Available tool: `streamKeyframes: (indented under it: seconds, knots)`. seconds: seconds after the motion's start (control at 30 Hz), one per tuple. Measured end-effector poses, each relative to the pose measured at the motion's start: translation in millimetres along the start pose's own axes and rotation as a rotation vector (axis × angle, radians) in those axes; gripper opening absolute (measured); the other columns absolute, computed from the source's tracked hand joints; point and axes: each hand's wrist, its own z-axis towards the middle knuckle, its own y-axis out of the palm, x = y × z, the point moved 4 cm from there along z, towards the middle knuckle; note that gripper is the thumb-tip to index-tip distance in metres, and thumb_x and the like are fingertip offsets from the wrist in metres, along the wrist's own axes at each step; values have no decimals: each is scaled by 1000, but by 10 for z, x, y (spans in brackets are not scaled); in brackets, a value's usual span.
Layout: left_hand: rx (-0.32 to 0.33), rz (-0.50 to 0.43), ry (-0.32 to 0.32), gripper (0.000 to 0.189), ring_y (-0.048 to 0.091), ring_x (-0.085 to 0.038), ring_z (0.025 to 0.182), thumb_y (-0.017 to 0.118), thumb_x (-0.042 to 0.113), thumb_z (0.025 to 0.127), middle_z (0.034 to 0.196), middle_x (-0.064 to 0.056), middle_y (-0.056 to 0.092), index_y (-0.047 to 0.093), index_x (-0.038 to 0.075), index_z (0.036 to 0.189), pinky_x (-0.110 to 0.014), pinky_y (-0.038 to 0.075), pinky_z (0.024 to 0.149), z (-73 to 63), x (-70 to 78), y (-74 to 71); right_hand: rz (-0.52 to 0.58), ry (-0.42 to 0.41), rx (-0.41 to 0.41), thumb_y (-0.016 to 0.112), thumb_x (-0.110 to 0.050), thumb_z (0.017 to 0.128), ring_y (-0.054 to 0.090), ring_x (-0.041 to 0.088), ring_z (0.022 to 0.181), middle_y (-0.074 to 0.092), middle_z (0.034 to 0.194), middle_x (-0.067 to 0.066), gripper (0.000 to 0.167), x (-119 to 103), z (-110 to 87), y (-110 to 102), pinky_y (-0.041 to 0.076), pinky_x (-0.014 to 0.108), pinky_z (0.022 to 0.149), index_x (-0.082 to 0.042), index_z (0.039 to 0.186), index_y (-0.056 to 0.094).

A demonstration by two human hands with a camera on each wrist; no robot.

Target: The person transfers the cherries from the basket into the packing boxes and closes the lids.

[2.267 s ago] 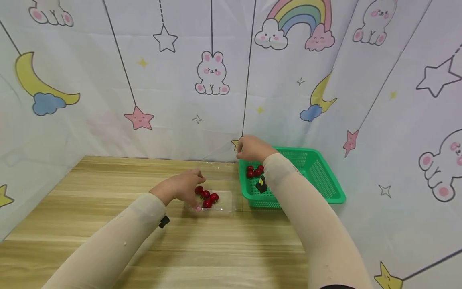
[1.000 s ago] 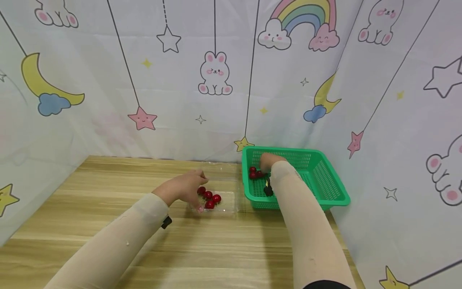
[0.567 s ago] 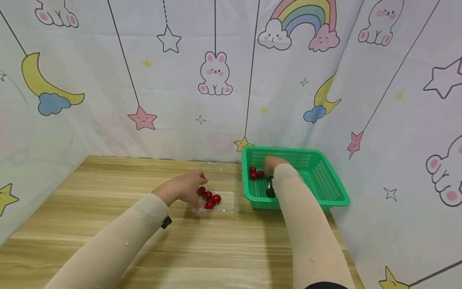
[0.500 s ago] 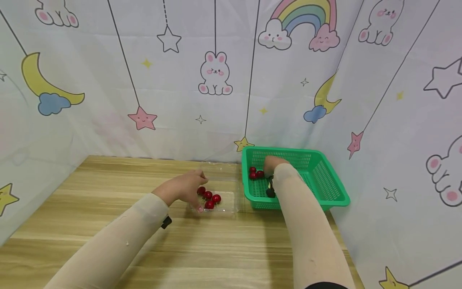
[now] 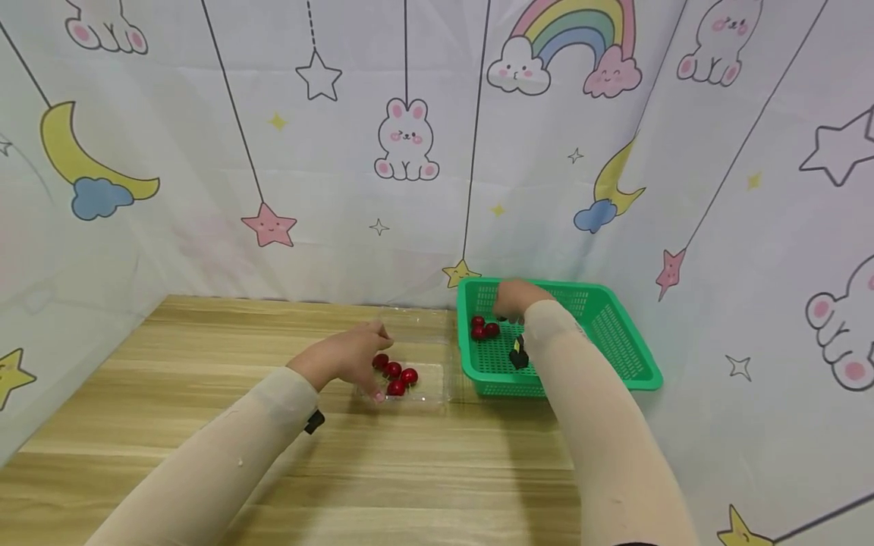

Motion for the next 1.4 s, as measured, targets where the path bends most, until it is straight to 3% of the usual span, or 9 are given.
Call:
streamKeyframes:
  seconds: [0.1, 0.2, 0.43, 0.63, 0.9, 1.0, 1.17, 1.4]
  knots:
    - [-1, -6, 0, 107, 55, -34, 151, 108, 41, 78, 162, -13, 55, 58, 3, 165, -51, 55, 124, -6, -5, 2, 13, -38, 27, 58, -11, 110, 65, 22, 74, 75, 91, 11, 24, -84, -59, -83, 64, 44, 75, -4, 102, 79]
    - [-3, -10, -4, 108, 55, -34, 151, 108, 41, 78, 162, -12, 55, 58, 3, 166, -51, 55, 124, -13, -13, 0, 6, -90, 63, 58, -12, 108, 54, 17, 66, 71, 82, 4, 26, -193, -97, -129, 53, 37, 68, -7, 96, 80]
    - [-5, -12, -18, 109, 54, -35, 153, 108, 41, 77, 163, -13, 54, 57, 3, 166, -53, 54, 125, -27, -40, -4, -69, -182, 86, 60, -18, 109, 68, 21, 91, 82, 121, 13, 30, -593, -174, -52, 60, 42, 89, -5, 125, 83]
    - [-8, -11, -16, 109, 53, -36, 155, 108, 42, 79, 164, -13, 53, 57, 4, 167, -54, 54, 125, -19, -42, 4, -41, -234, 31, 64, -21, 113, 74, 23, 104, 80, 132, 12, 24, -943, -224, 124, 64, 46, 98, -10, 127, 80]
    - [-18, 3, -10, 109, 53, -35, 153, 107, 45, 78, 163, -12, 54, 57, 4, 167, -52, 55, 124, 12, -48, 14, -107, -340, -22, 74, -16, 111, 62, 16, 82, 77, 102, 3, 8, -1290, -232, 421, 57, 33, 78, -12, 105, 80]
    - [-24, 0, -11, 110, 54, -35, 152, 107, 45, 78, 162, -11, 53, 56, 5, 167, -51, 56, 122, 16, -47, 12, -150, -360, -26, 79, -16, 108, 63, 15, 84, 77, 102, 3, 5, -1369, -199, 540, 60, 32, 79, -11, 107, 80]
    - [-26, 20, -5, 109, 53, -35, 151, 106, 46, 79, 161, -12, 54, 56, 5, 167, -51, 56, 121, 11, -34, 11, -197, -371, -54, 86, -16, 103, 71, 15, 93, 79, 111, 5, 18, -1456, -148, 763, 65, 36, 87, -7, 116, 77]
    - [-16, 48, 18, 107, 51, -36, 152, 106, 45, 80, 161, -13, 56, 58, 2, 165, -51, 55, 123, 4, -2, -5, -217, -392, -60, 93, -14, 96, 56, 13, 74, 68, 82, -3, 24, -1504, -132, 967, 52, 29, 69, -14, 85, 72]
